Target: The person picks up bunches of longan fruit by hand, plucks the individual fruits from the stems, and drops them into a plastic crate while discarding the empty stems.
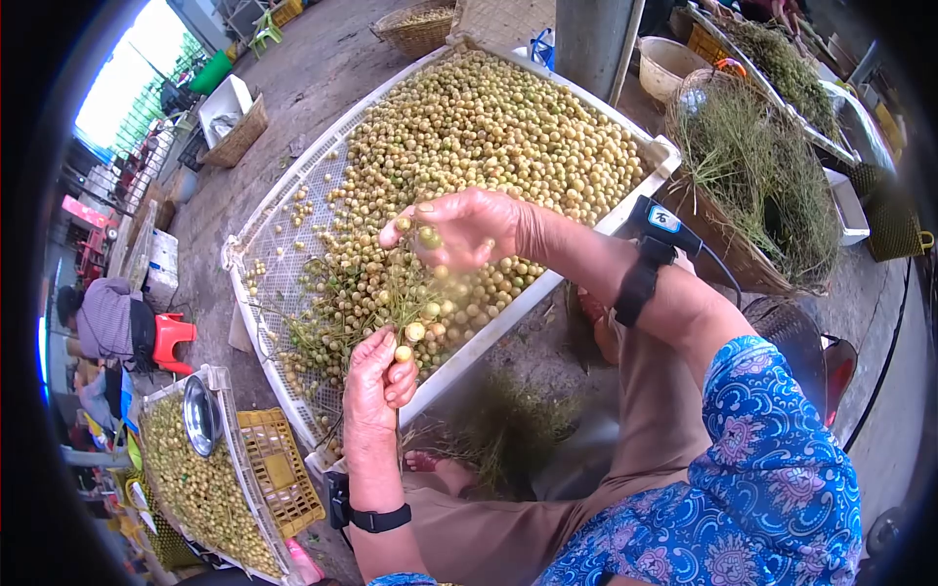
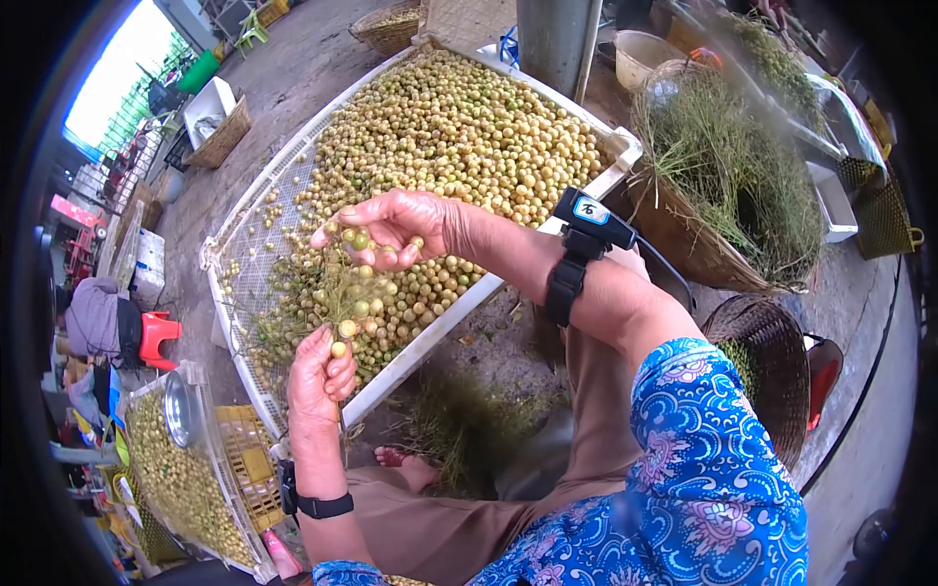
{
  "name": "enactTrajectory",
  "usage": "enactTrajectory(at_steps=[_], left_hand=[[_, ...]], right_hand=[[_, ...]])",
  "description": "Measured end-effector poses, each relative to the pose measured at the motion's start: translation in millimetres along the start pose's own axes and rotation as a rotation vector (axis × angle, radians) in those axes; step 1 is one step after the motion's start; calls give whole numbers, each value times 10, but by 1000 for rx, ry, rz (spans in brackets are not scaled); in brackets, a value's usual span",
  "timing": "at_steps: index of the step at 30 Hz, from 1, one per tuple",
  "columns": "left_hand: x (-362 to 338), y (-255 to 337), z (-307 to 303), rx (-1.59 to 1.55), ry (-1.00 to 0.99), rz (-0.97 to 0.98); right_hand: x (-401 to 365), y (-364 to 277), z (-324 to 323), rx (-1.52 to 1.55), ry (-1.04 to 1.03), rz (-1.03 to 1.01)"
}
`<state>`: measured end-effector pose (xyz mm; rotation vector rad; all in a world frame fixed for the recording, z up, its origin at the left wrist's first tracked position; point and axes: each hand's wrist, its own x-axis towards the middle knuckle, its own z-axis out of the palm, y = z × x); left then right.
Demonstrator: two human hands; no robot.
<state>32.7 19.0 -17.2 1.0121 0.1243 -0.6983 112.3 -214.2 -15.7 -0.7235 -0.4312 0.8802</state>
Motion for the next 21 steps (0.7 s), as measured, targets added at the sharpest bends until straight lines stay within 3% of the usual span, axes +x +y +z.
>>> enactTrajectory(at_steps=[6,7,8,11,14,15,16,18,21], left_hand=[[-12,-7,14,-32,14,-47],[1,-4,-3,-22,-16,-17],[8,-4,-11,-13,-47,13],[17,1,21,-4,7,39],[42,8,-9,-20,21,32],[34,22,-1,-7,27,20],[21,31,-1,-5,28,18],[2,47,-2,-25,-9,35],[-11,54,-34,-3,-60,40]], right_hand=[[45,19,-5,-66,17,-112],[60,4,-25,-157,159,-123],[57,-16,-9,-156,158,-121],[61,-20,36,-937,644,-288],[27,4,96,-1165,675,-324],[11,-39,111,-971,635,-203],[-13,-86,60,-969,636,-204],[-77,-194,-18,-304,222,35],[-111,-183,-128,-81,75,24]])
